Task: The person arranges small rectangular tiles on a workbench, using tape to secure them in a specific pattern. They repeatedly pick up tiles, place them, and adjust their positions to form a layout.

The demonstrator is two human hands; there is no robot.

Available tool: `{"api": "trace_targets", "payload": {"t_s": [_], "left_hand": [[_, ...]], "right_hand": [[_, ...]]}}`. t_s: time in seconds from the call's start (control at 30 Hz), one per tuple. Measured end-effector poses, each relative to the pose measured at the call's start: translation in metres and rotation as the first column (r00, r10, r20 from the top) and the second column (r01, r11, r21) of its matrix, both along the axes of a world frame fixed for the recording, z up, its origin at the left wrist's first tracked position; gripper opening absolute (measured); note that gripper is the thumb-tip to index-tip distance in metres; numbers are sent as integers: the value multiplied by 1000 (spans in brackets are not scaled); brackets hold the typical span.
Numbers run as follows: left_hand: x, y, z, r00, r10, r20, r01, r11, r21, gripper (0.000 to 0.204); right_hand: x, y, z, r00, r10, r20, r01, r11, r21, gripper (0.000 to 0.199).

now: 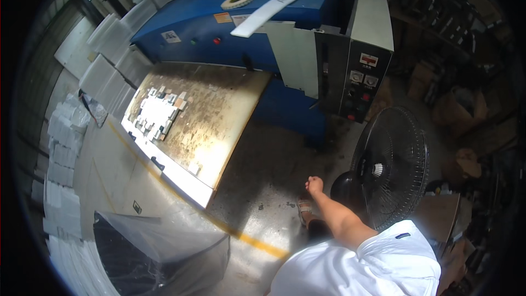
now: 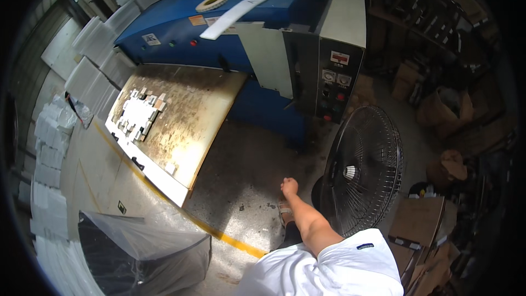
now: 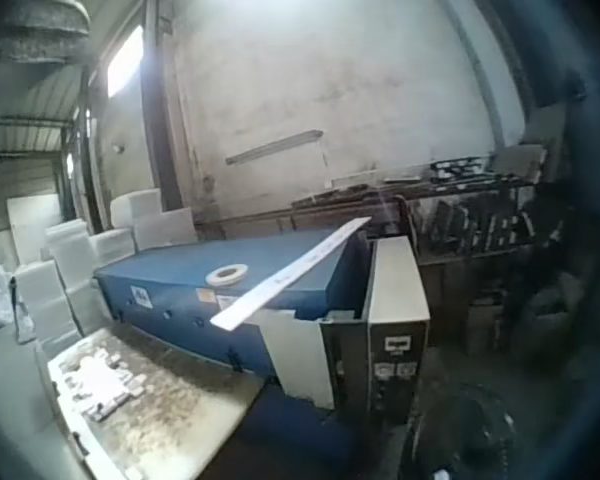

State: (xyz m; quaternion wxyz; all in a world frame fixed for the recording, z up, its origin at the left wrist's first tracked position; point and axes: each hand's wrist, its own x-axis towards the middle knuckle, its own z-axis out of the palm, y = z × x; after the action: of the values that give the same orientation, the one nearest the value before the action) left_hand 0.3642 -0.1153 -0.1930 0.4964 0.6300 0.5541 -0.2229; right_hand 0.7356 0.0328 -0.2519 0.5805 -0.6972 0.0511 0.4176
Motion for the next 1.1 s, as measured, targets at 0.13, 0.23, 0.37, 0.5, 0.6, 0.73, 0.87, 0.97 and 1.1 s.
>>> {"api": "trace_targets", "payload": {"t_s": [0.13, 0.23, 0.37, 0.5, 0.6, 0.73, 0.87, 0.97, 1.1], "left_hand": [[-20, 79, 5, 976, -211, -47, 211, 977, 12, 36], [-42, 152, 19, 991, 39, 128, -55, 991, 120, 27], [-7, 241, 32, 893, 428, 135, -438, 897, 55, 20], [-9, 282, 25, 969, 238, 64, -242, 969, 58, 30], [-2, 311, 29, 993, -106, -58, 110, 992, 61, 38], [43, 352, 61, 974, -227, -31, 229, 967, 109, 39], [44, 388, 50, 966, -257, 5, 254, 957, 142, 35], [32, 377, 54, 975, -220, -30, 222, 968, 119, 34], [48, 377, 65, 940, -338, -40, 340, 933, 114, 35]], "right_hand": [[84, 44, -8, 865, -500, 39, 499, 866, 24, 23], [131, 72, 17, 819, -555, 148, 564, 826, -21, 20], [242, 65, 23, 528, -805, -269, 802, 370, 469, 20], [285, 81, 54, 640, -722, 264, 596, 682, 423, 26], [285, 92, 57, 607, -604, 516, 527, 792, 308, 34], [317, 78, 17, 652, -461, 602, 538, 841, 61, 43], [326, 74, -3, 577, -647, 499, 656, 731, 188, 50], [293, 99, 35, 693, -712, 114, 648, 684, 336, 46], [295, 89, 54, 653, -685, -323, 723, 435, 537, 34]]}}
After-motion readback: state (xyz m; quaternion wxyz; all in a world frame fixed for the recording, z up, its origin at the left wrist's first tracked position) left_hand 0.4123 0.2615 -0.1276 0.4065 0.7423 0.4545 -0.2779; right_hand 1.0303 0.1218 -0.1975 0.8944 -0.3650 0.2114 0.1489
